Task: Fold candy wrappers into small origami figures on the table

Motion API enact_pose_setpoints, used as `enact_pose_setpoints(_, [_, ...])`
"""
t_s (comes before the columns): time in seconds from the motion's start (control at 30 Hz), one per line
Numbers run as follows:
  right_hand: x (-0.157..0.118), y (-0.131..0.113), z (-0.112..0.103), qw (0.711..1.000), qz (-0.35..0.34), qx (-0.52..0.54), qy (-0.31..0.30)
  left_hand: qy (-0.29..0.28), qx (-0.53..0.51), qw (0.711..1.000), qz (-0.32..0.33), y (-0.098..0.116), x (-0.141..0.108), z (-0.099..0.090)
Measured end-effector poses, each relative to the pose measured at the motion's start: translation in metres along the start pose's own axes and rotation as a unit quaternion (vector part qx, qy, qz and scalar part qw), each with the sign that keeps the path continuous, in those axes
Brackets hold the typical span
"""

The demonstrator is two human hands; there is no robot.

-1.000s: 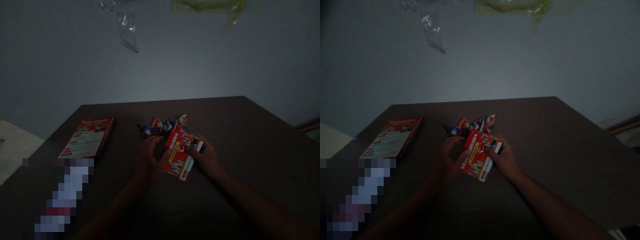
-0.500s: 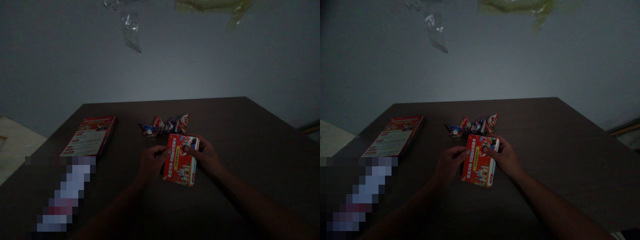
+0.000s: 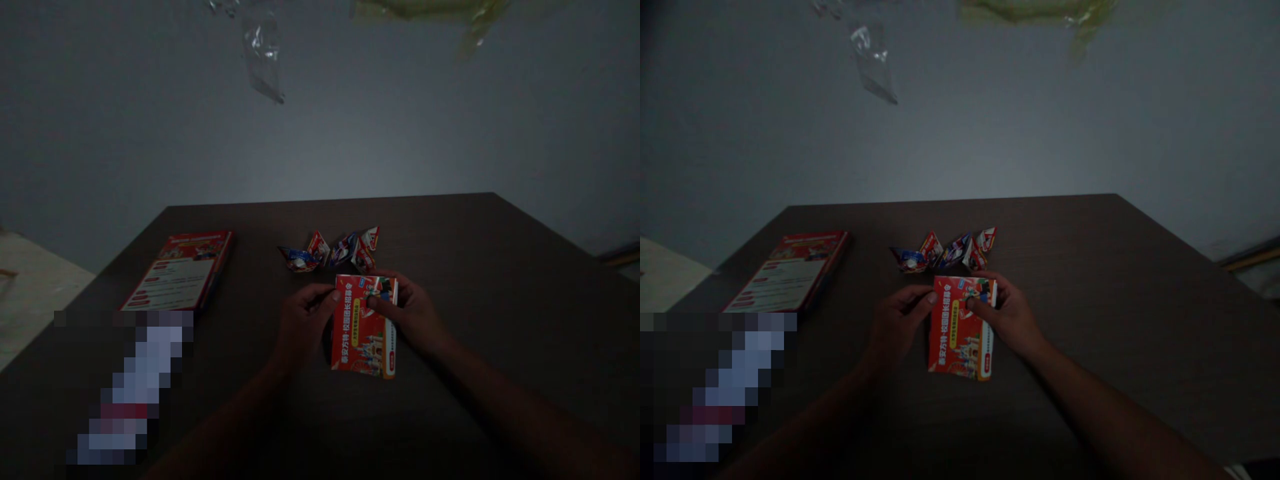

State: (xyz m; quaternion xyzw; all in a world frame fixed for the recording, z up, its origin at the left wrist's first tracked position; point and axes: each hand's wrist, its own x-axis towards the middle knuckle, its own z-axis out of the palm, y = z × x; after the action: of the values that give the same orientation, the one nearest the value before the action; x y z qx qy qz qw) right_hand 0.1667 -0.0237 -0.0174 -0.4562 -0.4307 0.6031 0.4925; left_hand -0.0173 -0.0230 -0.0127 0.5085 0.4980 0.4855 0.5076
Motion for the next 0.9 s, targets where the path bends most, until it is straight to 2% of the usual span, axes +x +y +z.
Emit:
enact_pose_setpoints(0.17, [-0.0012, -0.0011, 0.0021, 1.0, 0.006, -0.012, -0.015, 0.021, 0.015, 0.999, 0.02, 0.0007, 0.003, -0.0003])
enact_pose_setpoints(0.37, [-0.0021, 0.0005, 0.0012, 0.999, -0.002, -0.024, -0.038, 0.028, 0.006, 1.0, 0.008, -0.0002, 0.0023, 0.0002])
enact_pose_setpoints(0.9, [-0.0033, -0.0005, 0.0014, 0.998, -0.006, -0.037, -0.044, 0.03, -0.023, 0.999, 0.001, 0.0002, 0.0025, -0.0007])
